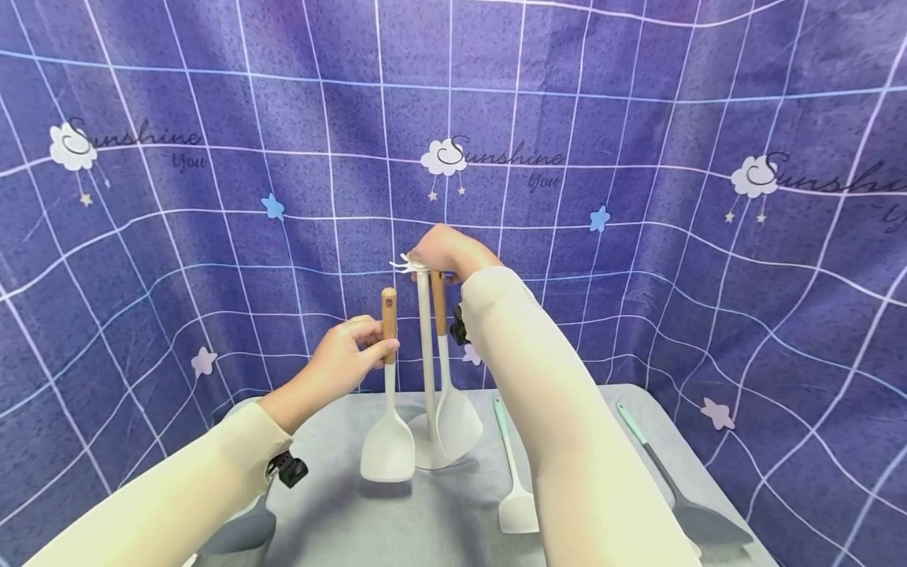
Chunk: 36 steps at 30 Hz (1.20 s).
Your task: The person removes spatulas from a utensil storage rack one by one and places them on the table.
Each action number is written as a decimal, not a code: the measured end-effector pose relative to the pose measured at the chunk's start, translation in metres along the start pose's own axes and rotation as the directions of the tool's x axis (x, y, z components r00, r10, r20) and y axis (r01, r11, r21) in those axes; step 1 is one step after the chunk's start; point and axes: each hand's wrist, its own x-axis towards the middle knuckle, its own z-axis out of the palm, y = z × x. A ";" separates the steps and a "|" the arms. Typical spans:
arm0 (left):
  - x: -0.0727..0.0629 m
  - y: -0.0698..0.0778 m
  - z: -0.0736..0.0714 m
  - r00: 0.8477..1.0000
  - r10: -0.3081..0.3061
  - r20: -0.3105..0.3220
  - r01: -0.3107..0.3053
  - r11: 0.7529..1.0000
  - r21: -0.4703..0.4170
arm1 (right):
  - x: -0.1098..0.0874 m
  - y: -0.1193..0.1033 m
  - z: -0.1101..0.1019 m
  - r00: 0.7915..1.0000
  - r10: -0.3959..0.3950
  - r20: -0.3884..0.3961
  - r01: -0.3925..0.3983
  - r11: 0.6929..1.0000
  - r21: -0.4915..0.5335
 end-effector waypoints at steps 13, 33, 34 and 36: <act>-0.014 -0.033 -0.020 0.995 -0.101 -0.020 0.100 0.994 -0.036 | 0.001 0.000 0.000 1.000 -0.016 -0.002 0.016 1.000 -0.007; -0.010 -0.056 -0.052 0.983 -0.182 -0.017 0.182 0.983 0.000 | 0.000 0.000 -0.001 1.000 -0.014 0.007 0.014 1.000 0.023; -0.010 -0.059 -0.053 0.980 -0.199 -0.015 0.199 0.980 0.000 | 0.000 0.000 -0.001 1.000 -0.013 0.005 0.013 1.000 0.019; -0.009 -0.068 -0.054 0.972 -0.236 -0.017 0.236 0.972 0.003 | 0.001 0.000 0.000 1.000 -0.014 0.003 0.013 1.000 0.017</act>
